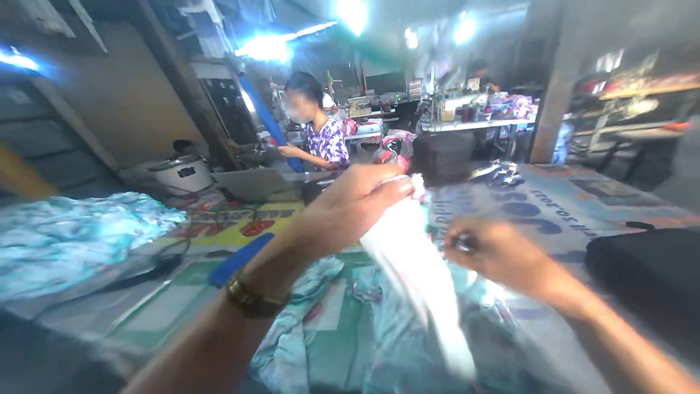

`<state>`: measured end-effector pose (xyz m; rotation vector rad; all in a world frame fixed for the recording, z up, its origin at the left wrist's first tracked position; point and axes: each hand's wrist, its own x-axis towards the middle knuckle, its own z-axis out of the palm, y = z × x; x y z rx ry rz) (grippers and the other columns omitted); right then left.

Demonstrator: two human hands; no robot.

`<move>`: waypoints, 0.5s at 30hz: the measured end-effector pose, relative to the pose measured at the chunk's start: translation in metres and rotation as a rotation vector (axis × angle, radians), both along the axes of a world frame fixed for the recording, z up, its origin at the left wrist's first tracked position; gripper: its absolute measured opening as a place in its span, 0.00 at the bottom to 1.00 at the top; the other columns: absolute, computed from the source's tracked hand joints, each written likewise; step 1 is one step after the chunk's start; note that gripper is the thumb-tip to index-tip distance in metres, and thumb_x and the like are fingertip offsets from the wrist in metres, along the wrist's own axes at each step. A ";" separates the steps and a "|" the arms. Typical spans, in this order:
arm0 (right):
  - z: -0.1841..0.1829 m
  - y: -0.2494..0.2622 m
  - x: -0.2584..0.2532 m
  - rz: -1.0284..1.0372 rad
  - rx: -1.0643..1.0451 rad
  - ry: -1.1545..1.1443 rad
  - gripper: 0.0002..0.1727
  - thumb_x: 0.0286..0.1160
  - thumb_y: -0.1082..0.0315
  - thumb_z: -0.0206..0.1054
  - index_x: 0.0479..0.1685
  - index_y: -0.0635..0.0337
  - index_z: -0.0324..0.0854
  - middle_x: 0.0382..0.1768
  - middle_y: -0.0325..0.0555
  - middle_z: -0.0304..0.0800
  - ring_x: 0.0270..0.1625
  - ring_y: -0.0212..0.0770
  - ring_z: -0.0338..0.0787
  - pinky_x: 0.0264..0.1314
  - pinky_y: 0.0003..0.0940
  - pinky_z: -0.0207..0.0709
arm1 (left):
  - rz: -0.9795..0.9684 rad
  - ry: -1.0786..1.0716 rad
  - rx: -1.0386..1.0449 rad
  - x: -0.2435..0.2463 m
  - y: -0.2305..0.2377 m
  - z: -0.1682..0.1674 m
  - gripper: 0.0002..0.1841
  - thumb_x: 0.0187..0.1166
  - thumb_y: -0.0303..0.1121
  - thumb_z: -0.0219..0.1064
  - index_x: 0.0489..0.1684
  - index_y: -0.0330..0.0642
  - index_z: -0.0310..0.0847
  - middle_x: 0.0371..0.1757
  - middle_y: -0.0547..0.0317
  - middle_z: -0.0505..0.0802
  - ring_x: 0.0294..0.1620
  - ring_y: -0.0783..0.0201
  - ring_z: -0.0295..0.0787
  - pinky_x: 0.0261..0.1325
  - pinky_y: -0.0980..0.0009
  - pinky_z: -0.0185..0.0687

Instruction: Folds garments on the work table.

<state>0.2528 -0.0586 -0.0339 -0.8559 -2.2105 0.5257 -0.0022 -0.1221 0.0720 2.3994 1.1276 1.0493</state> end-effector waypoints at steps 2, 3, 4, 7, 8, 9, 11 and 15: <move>-0.023 -0.009 0.022 0.087 -0.149 0.124 0.05 0.74 0.65 0.67 0.43 0.52 0.85 0.42 0.31 0.89 0.27 0.21 0.79 0.27 0.20 0.75 | 0.015 -0.183 -0.120 -0.002 -0.007 -0.014 0.16 0.91 0.34 0.50 0.38 0.42 0.84 0.25 0.61 0.84 0.21 0.72 0.79 0.21 0.77 0.75; -0.032 -0.012 0.030 0.188 -0.255 0.269 0.06 0.75 0.67 0.64 0.46 0.49 0.82 0.50 0.29 0.92 0.25 0.18 0.79 0.22 0.16 0.71 | 0.005 -0.247 -0.180 -0.001 -0.009 -0.023 0.15 0.91 0.34 0.51 0.39 0.42 0.84 0.25 0.62 0.85 0.21 0.72 0.80 0.22 0.77 0.77; -0.038 -0.015 0.035 0.301 -0.327 0.400 0.08 0.77 0.64 0.65 0.52 0.46 0.80 0.58 0.30 0.92 0.25 0.17 0.79 0.21 0.14 0.70 | -0.029 -0.249 -0.225 0.002 -0.012 -0.031 0.14 0.90 0.33 0.51 0.40 0.42 0.85 0.26 0.64 0.86 0.23 0.74 0.81 0.25 0.78 0.79; -0.041 -0.026 0.030 0.534 -0.357 0.514 0.32 0.73 0.46 0.73 0.75 0.47 0.77 0.65 0.29 0.89 0.42 0.18 0.85 0.38 0.15 0.78 | -0.207 0.063 -0.192 0.026 -0.022 -0.046 0.14 0.91 0.34 0.52 0.40 0.40 0.84 0.27 0.68 0.83 0.28 0.81 0.77 0.33 0.83 0.74; -0.039 -0.033 0.026 0.592 -0.359 0.497 0.33 0.70 0.48 0.75 0.77 0.46 0.78 0.64 0.26 0.89 0.50 0.19 0.88 0.46 0.16 0.83 | -0.251 0.167 -0.141 0.035 -0.027 -0.045 0.15 0.91 0.35 0.52 0.43 0.37 0.85 0.27 0.64 0.83 0.28 0.78 0.76 0.33 0.81 0.72; -0.037 -0.041 0.021 0.634 -0.358 0.486 0.29 0.69 0.51 0.77 0.72 0.42 0.81 0.60 0.21 0.91 0.51 0.16 0.88 0.48 0.14 0.83 | -0.271 0.234 -0.088 0.041 -0.030 -0.042 0.16 0.92 0.35 0.52 0.43 0.37 0.85 0.26 0.63 0.82 0.26 0.77 0.75 0.31 0.79 0.70; -0.038 -0.054 0.011 0.675 -0.353 0.455 0.19 0.69 0.62 0.78 0.60 0.41 0.88 0.49 0.17 0.93 0.46 0.12 0.88 0.47 0.12 0.84 | -0.245 0.243 -0.036 0.041 -0.036 -0.031 0.16 0.92 0.36 0.52 0.38 0.40 0.83 0.24 0.67 0.80 0.25 0.79 0.74 0.28 0.82 0.68; -0.053 -0.063 0.007 0.474 -0.244 0.148 0.07 0.71 0.63 0.76 0.37 0.55 0.86 0.33 0.29 0.88 0.37 0.15 0.83 0.40 0.14 0.79 | -0.108 0.087 0.063 0.017 -0.036 -0.007 0.15 0.89 0.34 0.53 0.32 0.48 0.83 0.24 0.73 0.82 0.23 0.82 0.77 0.24 0.85 0.72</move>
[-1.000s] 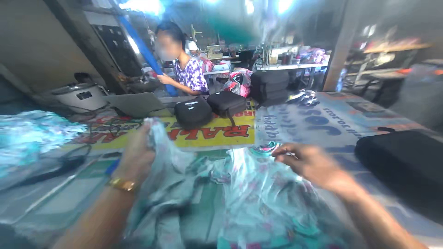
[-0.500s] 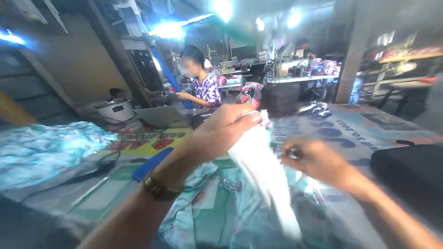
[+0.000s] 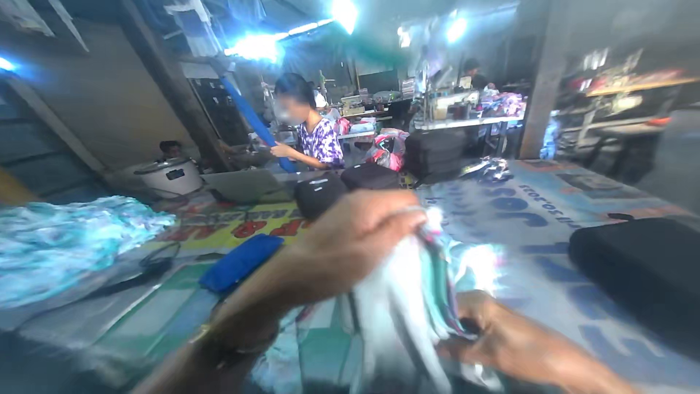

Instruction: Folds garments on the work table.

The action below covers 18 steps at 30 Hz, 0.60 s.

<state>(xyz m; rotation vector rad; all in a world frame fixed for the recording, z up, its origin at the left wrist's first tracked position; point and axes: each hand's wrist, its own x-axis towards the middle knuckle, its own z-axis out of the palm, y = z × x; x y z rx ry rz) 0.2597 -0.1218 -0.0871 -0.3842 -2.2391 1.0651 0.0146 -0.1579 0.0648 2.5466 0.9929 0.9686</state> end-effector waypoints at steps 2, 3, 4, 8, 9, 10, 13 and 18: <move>-0.004 0.009 0.009 -0.107 0.058 -0.112 0.09 0.72 0.60 0.75 0.37 0.56 0.86 0.36 0.35 0.86 0.37 0.23 0.83 0.39 0.23 0.78 | 0.060 -0.111 0.025 -0.013 0.001 0.006 0.16 0.90 0.33 0.51 0.33 0.47 0.84 0.24 0.71 0.84 0.20 0.79 0.78 0.20 0.85 0.73; -0.001 0.014 0.016 -0.176 0.092 -0.106 0.08 0.73 0.61 0.73 0.37 0.56 0.87 0.35 0.35 0.85 0.35 0.23 0.81 0.36 0.22 0.77 | 0.076 -0.166 0.009 -0.019 0.003 0.008 0.15 0.90 0.34 0.52 0.35 0.47 0.85 0.25 0.70 0.86 0.20 0.79 0.80 0.20 0.84 0.76; 0.006 0.021 0.023 -0.245 0.124 -0.061 0.07 0.74 0.63 0.71 0.35 0.56 0.87 0.32 0.32 0.84 0.31 0.20 0.78 0.32 0.19 0.74 | 0.067 -0.214 -0.020 -0.027 0.006 0.009 0.12 0.89 0.34 0.55 0.38 0.48 0.85 0.27 0.69 0.88 0.22 0.78 0.83 0.22 0.84 0.80; 0.064 0.040 0.059 -0.548 0.243 0.112 0.09 0.79 0.68 0.63 0.37 0.51 0.89 0.24 0.23 0.85 0.26 0.16 0.80 0.30 0.16 0.76 | 0.196 0.025 0.114 -0.057 0.024 0.011 0.14 0.70 0.28 0.74 0.52 0.49 0.82 0.29 0.68 0.86 0.25 0.74 0.82 0.26 0.78 0.80; 0.080 0.041 0.066 -0.626 0.277 0.121 0.08 0.82 0.69 0.62 0.39 0.53 0.88 0.24 0.27 0.84 0.24 0.19 0.80 0.28 0.19 0.77 | 0.318 0.183 0.224 -0.062 0.025 0.012 0.15 0.71 0.28 0.76 0.55 0.46 0.82 0.31 0.63 0.85 0.27 0.67 0.81 0.29 0.68 0.79; 0.092 0.044 0.072 -0.693 0.324 0.125 0.07 0.85 0.68 0.62 0.42 0.55 0.86 0.25 0.30 0.84 0.23 0.21 0.80 0.26 0.21 0.78 | 0.396 0.297 0.296 -0.068 0.026 0.011 0.15 0.73 0.28 0.76 0.55 0.43 0.82 0.35 0.56 0.88 0.31 0.59 0.86 0.35 0.57 0.83; 0.118 0.052 0.085 -0.800 0.488 0.156 0.07 0.84 0.64 0.64 0.45 0.56 0.85 0.29 0.29 0.83 0.25 0.17 0.80 0.29 0.16 0.78 | 0.446 0.315 0.411 -0.083 0.034 0.010 0.09 0.76 0.25 0.72 0.51 0.36 0.84 0.43 0.44 0.90 0.41 0.48 0.88 0.46 0.43 0.83; 0.125 0.040 0.103 -0.800 0.573 0.213 0.05 0.83 0.57 0.67 0.46 0.46 0.84 0.32 0.20 0.83 0.30 0.13 0.79 0.35 0.11 0.75 | 0.324 -0.221 0.266 -0.087 0.036 0.010 0.07 0.74 0.35 0.72 0.45 0.54 0.82 0.37 0.82 0.88 0.36 0.90 0.83 0.41 0.89 0.81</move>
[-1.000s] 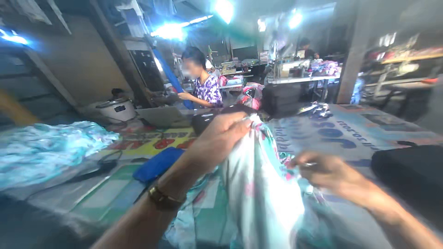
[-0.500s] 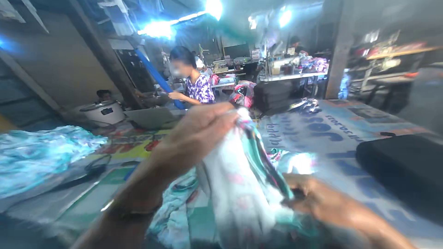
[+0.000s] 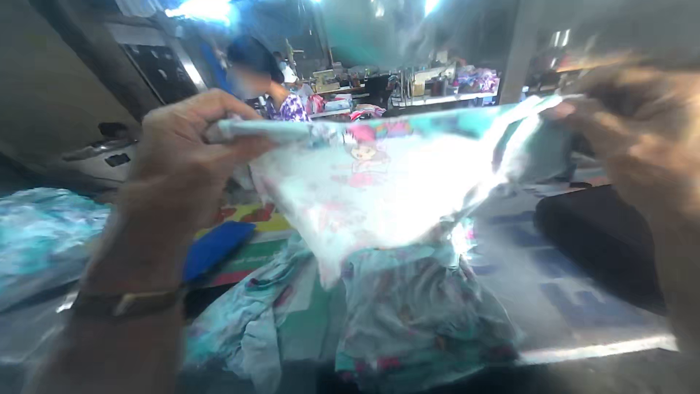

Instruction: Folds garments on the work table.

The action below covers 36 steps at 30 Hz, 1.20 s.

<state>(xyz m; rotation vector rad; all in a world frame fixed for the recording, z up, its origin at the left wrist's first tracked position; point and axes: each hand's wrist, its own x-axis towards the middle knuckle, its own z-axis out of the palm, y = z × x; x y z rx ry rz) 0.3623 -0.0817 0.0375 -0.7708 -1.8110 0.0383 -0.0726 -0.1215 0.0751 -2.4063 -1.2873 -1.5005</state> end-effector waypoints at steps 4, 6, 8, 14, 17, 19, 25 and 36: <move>0.012 0.024 0.030 0.093 0.039 0.110 0.09 0.83 0.58 0.69 0.49 0.51 0.86 0.37 0.27 0.89 0.35 0.22 0.87 0.38 0.22 0.85 | -0.318 -0.430 -0.081 -0.010 0.014 0.003 0.06 0.82 0.35 0.68 0.51 0.56 0.85 0.42 0.74 0.95 0.41 0.75 0.93 0.43 0.75 0.94; 0.021 0.051 0.054 0.074 0.036 0.157 0.09 0.84 0.58 0.67 0.52 0.51 0.85 0.41 0.30 0.90 0.40 0.26 0.90 0.43 0.25 0.87 | -0.448 -0.381 -0.066 -0.065 0.058 0.007 0.13 0.87 0.36 0.64 0.65 0.47 0.80 0.55 0.59 0.91 0.55 0.61 0.92 0.58 0.60 0.92; 0.031 0.074 0.070 0.049 0.008 0.185 0.09 0.86 0.56 0.66 0.55 0.46 0.85 0.45 0.28 0.89 0.46 0.26 0.90 0.50 0.25 0.88 | -0.407 -0.339 -0.006 -0.086 0.089 0.018 0.14 0.88 0.38 0.63 0.67 0.48 0.79 0.57 0.57 0.91 0.58 0.60 0.92 0.59 0.59 0.92; 0.028 0.079 0.012 -0.124 0.012 0.001 0.13 0.81 0.55 0.68 0.49 0.55 0.85 0.37 0.32 0.86 0.37 0.20 0.84 0.42 0.23 0.83 | 0.058 -0.330 -0.152 0.046 0.056 0.005 0.09 0.87 0.44 0.62 0.50 0.53 0.84 0.34 0.76 0.90 0.29 0.81 0.87 0.32 0.78 0.88; -0.019 0.082 -0.017 -0.216 -0.357 -0.101 0.12 0.81 0.63 0.70 0.46 0.66 0.86 0.35 0.52 0.88 0.32 0.43 0.86 0.38 0.49 0.84 | 0.115 -0.189 -0.368 0.048 0.086 -0.073 0.15 0.87 0.44 0.64 0.52 0.39 0.83 0.32 0.53 0.87 0.25 0.65 0.82 0.30 0.64 0.82; -0.078 0.113 -0.011 -0.113 -0.624 -0.193 0.10 0.80 0.65 0.72 0.44 0.66 0.87 0.34 0.54 0.89 0.31 0.47 0.88 0.35 0.52 0.86 | 0.097 -0.107 -0.539 0.043 0.117 -0.143 0.17 0.83 0.44 0.69 0.49 0.35 0.85 0.33 0.48 0.88 0.28 0.59 0.84 0.35 0.57 0.84; -0.165 0.149 -0.003 -0.035 -1.037 -0.533 0.18 0.84 0.58 0.67 0.48 0.69 0.85 0.39 0.57 0.87 0.39 0.49 0.87 0.46 0.53 0.81 | 0.092 0.013 -0.897 0.039 0.135 -0.219 0.25 0.79 0.49 0.72 0.57 0.34 0.83 0.46 0.45 0.89 0.46 0.54 0.87 0.54 0.51 0.83; -0.159 0.163 -0.019 -0.194 -0.893 -0.511 0.17 0.82 0.54 0.70 0.50 0.60 0.88 0.44 0.55 0.92 0.46 0.52 0.90 0.52 0.59 0.82 | 0.241 0.257 -0.867 0.023 0.139 -0.207 0.23 0.83 0.48 0.68 0.63 0.36 0.82 0.49 0.40 0.90 0.49 0.46 0.88 0.56 0.43 0.81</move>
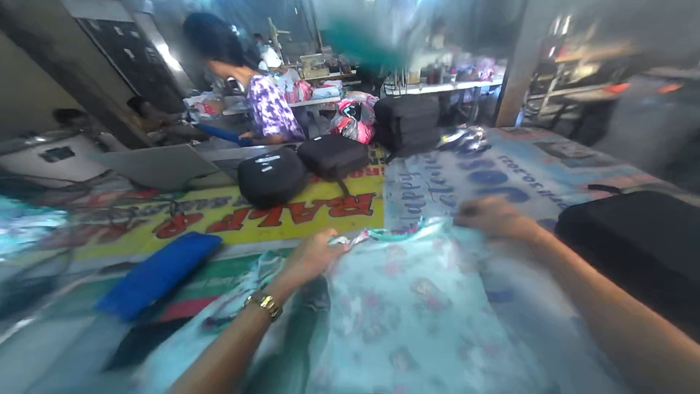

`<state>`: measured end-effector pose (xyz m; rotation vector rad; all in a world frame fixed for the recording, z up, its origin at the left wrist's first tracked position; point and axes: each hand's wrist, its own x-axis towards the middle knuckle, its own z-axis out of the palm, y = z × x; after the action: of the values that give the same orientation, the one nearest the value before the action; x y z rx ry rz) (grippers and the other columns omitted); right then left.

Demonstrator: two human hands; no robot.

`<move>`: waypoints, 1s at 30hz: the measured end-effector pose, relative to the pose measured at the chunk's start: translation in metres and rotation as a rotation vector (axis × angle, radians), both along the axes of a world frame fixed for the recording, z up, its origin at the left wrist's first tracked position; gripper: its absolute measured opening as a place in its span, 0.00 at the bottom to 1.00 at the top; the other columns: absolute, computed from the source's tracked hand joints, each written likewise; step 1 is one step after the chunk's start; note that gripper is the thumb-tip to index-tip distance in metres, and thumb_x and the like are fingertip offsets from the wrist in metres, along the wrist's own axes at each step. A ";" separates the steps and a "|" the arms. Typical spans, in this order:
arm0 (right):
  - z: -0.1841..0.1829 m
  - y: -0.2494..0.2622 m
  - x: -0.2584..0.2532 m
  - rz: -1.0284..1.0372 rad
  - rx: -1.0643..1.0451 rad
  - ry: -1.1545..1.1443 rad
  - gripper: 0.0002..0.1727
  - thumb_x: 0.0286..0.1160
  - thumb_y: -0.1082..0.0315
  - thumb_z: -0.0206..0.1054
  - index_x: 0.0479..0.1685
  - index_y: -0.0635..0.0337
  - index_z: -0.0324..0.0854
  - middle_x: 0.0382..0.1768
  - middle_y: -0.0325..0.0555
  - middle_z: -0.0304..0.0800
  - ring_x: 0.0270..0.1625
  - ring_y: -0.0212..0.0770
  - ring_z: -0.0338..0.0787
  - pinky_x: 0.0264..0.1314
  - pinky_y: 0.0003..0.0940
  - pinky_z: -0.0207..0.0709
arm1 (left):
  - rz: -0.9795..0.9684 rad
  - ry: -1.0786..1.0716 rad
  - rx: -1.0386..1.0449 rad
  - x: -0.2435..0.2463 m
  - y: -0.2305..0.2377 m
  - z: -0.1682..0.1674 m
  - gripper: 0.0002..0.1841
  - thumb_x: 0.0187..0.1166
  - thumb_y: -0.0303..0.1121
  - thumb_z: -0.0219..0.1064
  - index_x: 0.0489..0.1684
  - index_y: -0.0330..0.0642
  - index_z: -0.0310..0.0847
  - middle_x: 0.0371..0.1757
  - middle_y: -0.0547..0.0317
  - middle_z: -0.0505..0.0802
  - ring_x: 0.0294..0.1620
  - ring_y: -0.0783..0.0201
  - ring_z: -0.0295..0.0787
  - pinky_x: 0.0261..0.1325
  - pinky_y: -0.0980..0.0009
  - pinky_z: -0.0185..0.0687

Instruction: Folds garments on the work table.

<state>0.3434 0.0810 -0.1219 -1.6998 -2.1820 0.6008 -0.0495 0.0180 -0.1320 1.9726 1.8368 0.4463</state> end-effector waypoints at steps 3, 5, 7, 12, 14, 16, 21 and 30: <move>-0.005 -0.026 -0.007 -0.114 0.246 -0.307 0.17 0.81 0.56 0.71 0.57 0.57 0.86 0.63 0.61 0.85 0.47 0.67 0.91 0.45 0.72 0.80 | -0.052 0.272 0.288 0.012 -0.032 -0.006 0.25 0.82 0.48 0.68 0.70 0.42 0.80 0.68 0.41 0.86 0.65 0.38 0.85 0.64 0.33 0.77; 0.002 -0.056 0.000 -0.091 0.437 -0.312 0.14 0.76 0.61 0.74 0.54 0.59 0.87 0.60 0.62 0.84 0.39 0.66 0.91 0.35 0.69 0.82 | -0.185 0.239 0.538 0.024 -0.069 0.000 0.21 0.81 0.49 0.67 0.62 0.44 0.85 0.65 0.45 0.88 0.63 0.42 0.87 0.60 0.39 0.80; 0.006 -0.096 0.014 0.088 0.430 -0.133 0.14 0.77 0.58 0.72 0.49 0.59 0.88 0.45 0.56 0.90 0.34 0.57 0.91 0.33 0.62 0.83 | -0.420 0.107 0.617 0.031 -0.114 0.002 0.21 0.78 0.54 0.68 0.51 0.46 0.90 0.50 0.52 0.94 0.52 0.51 0.92 0.51 0.49 0.87; -0.021 -0.189 0.033 0.602 -0.097 0.207 0.22 0.68 0.52 0.79 0.58 0.51 0.88 0.47 0.40 0.91 0.43 0.35 0.89 0.44 0.39 0.85 | -0.709 0.149 0.491 0.029 -0.167 -0.027 0.12 0.82 0.47 0.65 0.41 0.52 0.89 0.45 0.62 0.94 0.51 0.57 0.92 0.49 0.53 0.86; -0.040 -0.201 0.035 0.601 0.018 0.186 0.13 0.73 0.58 0.75 0.51 0.52 0.90 0.46 0.42 0.92 0.43 0.37 0.91 0.43 0.41 0.87 | -0.617 0.151 0.521 0.027 -0.174 -0.035 0.14 0.87 0.44 0.59 0.38 0.50 0.88 0.39 0.61 0.93 0.45 0.59 0.92 0.47 0.54 0.85; -0.044 -0.201 0.039 0.559 0.075 0.282 0.07 0.78 0.63 0.69 0.44 0.55 0.90 0.41 0.39 0.92 0.41 0.30 0.89 0.45 0.28 0.84 | -0.499 0.255 0.580 0.039 -0.184 -0.026 0.15 0.87 0.45 0.56 0.39 0.50 0.87 0.39 0.61 0.93 0.44 0.58 0.93 0.49 0.51 0.84; -0.009 -0.206 0.018 0.471 0.074 0.332 0.08 0.80 0.63 0.67 0.42 0.57 0.89 0.33 0.37 0.90 0.34 0.24 0.84 0.39 0.23 0.78 | -0.410 0.183 0.651 0.141 -0.200 -0.017 0.30 0.70 0.65 0.67 0.58 0.51 0.88 0.52 0.60 0.95 0.55 0.56 0.93 0.58 0.50 0.85; -0.033 -0.232 0.013 0.071 0.201 0.116 0.25 0.80 0.42 0.63 0.37 0.57 0.87 0.23 0.46 0.86 0.28 0.49 0.88 0.31 0.54 0.80 | -0.106 -0.269 0.339 0.166 -0.177 -0.027 0.14 0.79 0.31 0.57 0.52 0.38 0.88 0.29 0.53 0.91 0.30 0.56 0.90 0.34 0.52 0.85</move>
<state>0.3567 -0.1512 -0.1549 -1.4539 -2.1485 0.4673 0.1166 -0.1593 -0.1591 2.0869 1.5603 0.9919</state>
